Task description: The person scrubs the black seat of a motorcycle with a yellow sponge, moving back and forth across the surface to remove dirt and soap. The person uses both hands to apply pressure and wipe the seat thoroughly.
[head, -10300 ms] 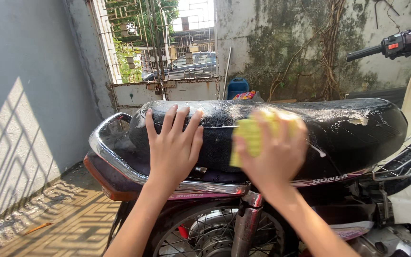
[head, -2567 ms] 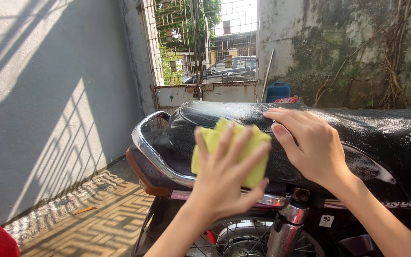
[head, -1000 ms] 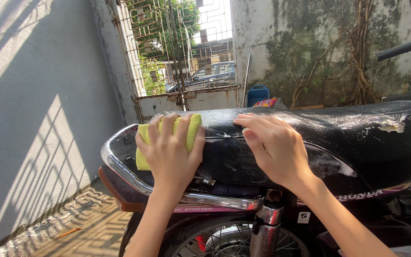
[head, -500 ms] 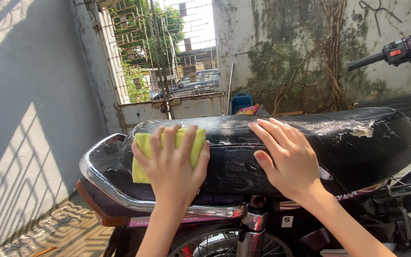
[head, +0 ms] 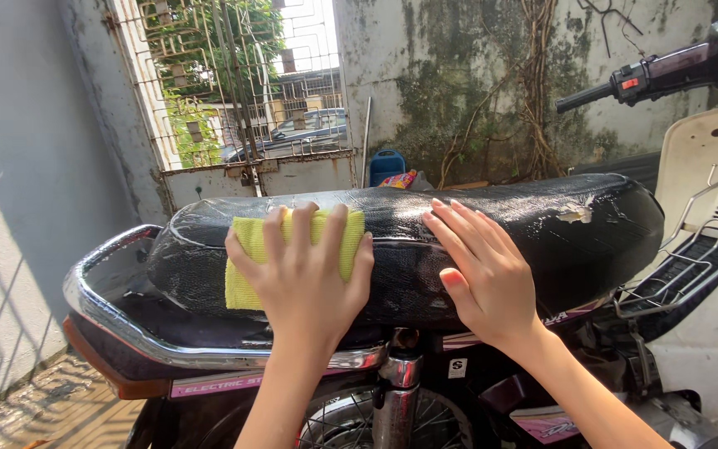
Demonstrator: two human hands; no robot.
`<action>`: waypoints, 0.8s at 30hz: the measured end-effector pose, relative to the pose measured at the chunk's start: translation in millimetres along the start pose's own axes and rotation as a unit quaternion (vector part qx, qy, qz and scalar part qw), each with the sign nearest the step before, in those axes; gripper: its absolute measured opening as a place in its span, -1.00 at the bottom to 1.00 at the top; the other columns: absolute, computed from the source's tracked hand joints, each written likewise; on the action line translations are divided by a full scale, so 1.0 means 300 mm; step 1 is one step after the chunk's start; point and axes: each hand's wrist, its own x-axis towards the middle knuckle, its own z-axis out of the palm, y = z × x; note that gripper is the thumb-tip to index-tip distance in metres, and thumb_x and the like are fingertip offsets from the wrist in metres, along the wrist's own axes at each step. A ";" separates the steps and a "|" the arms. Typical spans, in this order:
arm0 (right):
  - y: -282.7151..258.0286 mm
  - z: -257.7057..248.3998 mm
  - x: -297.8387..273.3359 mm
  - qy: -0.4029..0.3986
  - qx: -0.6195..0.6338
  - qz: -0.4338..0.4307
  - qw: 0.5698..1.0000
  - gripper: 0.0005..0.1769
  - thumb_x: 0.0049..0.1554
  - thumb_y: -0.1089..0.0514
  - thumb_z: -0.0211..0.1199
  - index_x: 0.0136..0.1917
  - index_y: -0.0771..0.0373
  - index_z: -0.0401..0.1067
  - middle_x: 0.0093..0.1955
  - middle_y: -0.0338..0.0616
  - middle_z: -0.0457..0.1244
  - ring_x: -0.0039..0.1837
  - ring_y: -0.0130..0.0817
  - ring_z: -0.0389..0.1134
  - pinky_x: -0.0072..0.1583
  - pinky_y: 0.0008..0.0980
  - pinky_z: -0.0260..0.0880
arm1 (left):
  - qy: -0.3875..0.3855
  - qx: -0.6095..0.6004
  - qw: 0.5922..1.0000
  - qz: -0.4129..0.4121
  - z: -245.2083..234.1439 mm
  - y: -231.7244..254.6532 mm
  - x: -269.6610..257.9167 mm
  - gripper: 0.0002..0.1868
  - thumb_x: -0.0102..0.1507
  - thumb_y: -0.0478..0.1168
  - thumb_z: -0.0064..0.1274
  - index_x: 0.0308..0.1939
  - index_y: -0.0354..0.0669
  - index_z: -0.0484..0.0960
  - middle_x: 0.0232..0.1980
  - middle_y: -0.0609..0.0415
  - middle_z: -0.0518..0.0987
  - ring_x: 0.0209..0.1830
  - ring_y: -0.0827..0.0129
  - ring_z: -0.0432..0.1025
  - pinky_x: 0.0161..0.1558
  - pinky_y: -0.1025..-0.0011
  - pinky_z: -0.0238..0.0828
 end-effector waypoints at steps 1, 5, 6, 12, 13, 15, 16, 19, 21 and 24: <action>0.001 -0.005 -0.003 -0.003 -0.001 0.002 1.000 -0.35 0.19 -0.15 -0.49 0.27 0.25 0.19 0.31 -0.06 0.10 0.35 -0.09 0.10 0.33 -0.14 0.05 | -0.003 -0.003 1.000 0.000 0.003 0.044 -0.008 -0.69 0.11 0.13 -0.14 -0.18 0.17 0.50 -0.11 0.18 0.43 -0.06 0.18 0.26 0.01 -0.12 0.01; -0.003 -0.004 -0.030 0.039 0.062 0.046 0.996 -0.29 0.21 -0.15 -0.57 0.20 0.32 0.25 0.25 0.02 0.15 0.33 -0.05 0.13 0.33 -0.13 0.05 | -0.006 -0.121 0.989 0.088 0.001 0.196 -0.053 -0.66 0.14 0.04 -0.19 -0.08 0.07 0.47 -0.06 0.06 0.40 0.09 0.04 0.25 0.05 -0.26 -0.02; 0.008 -0.007 -0.037 0.069 0.076 0.076 0.992 -0.29 0.22 -0.12 -0.58 0.15 0.35 0.29 0.20 0.04 0.19 0.30 -0.03 0.17 0.32 -0.14 0.06 | 0.005 -0.162 0.978 0.129 0.004 0.239 -0.058 -0.69 0.17 0.00 -0.20 -0.09 0.05 0.50 -0.12 0.08 0.42 0.11 0.00 0.26 0.03 -0.26 0.01; 0.026 -0.042 -0.116 0.037 0.049 0.076 0.995 -0.28 0.21 -0.18 -0.62 0.28 0.26 0.18 0.32 -0.05 0.10 0.42 -0.11 0.03 0.37 -0.14 -0.03 | 0.005 -0.060 0.993 0.098 0.005 0.127 -0.020 -0.60 0.17 0.20 -0.17 -0.07 0.11 0.45 -0.03 0.06 0.41 -0.03 0.09 0.28 -0.05 -0.09 0.09; 0.032 -0.042 -0.126 0.036 0.048 0.078 0.995 -0.28 0.21 -0.18 -0.62 0.28 0.26 0.18 0.32 -0.05 0.10 0.42 -0.11 0.03 0.37 -0.14 -0.03 | 0.003 -0.062 0.993 0.098 0.005 0.163 -0.031 -0.60 0.17 0.20 -0.17 -0.07 0.11 0.45 -0.03 0.06 0.41 -0.03 0.09 0.28 -0.05 -0.09 0.09; 0.042 -0.040 -0.144 0.039 0.050 0.084 0.994 -0.29 0.21 -0.19 -0.61 0.29 0.23 0.17 0.34 -0.07 0.08 0.43 -0.13 0.02 0.38 -0.16 -0.05 | -0.008 -0.066 0.997 0.028 0.005 0.234 -0.050 -0.69 0.16 0.07 -0.21 -0.13 0.08 0.44 0.03 0.04 0.39 0.10 0.07 0.21 0.09 -0.22 -0.09; 0.050 -0.042 -0.152 0.039 0.049 0.085 0.994 -0.29 0.21 -0.19 -0.61 0.29 0.23 0.17 0.34 -0.07 0.08 0.43 -0.13 0.02 0.38 -0.16 -0.05 | -0.008 -0.067 0.997 0.028 0.005 0.295 -0.067 -0.69 0.16 0.07 -0.21 -0.13 0.08 0.44 0.03 0.04 0.39 0.10 0.07 0.21 0.09 -0.22 -0.09; 0.084 -0.066 -0.168 0.081 0.127 0.140 0.979 -0.24 0.21 -0.19 -0.60 0.20 0.40 0.21 0.27 0.03 0.13 0.39 -0.12 0.06 0.36 -0.17 -0.05 | 0.017 -0.147 0.984 0.100 0.015 0.420 -0.094 -0.59 0.25 0.00 -0.38 -0.07 -0.15 0.48 0.07 -0.02 0.45 0.14 0.00 0.25 0.06 -0.28 -0.02; 0.125 -0.113 -0.188 0.089 0.168 0.163 0.968 -0.37 0.23 -0.02 -0.52 0.13 0.39 0.30 0.20 0.09 0.18 0.33 -0.04 0.14 0.35 -0.18 0.06 | -0.020 -0.111 0.983 0.144 0.039 0.447 -0.095 -0.51 0.20 0.12 -0.32 0.07 -0.04 0.40 0.11 0.04 0.39 0.18 0.13 0.23 0.09 -0.23 0.01; 0.135 -0.177 -0.169 0.046 0.174 0.185 0.966 -0.43 0.21 -0.01 -0.45 0.09 0.32 0.33 0.18 0.02 0.21 0.33 -0.10 0.15 0.33 -0.24 0.08 | -0.015 -0.124 0.983 0.132 0.037 0.458 -0.094 -0.54 0.21 0.13 -0.30 0.05 0.00 0.43 0.11 0.05 0.40 0.17 0.14 0.24 0.11 -0.21 -0.01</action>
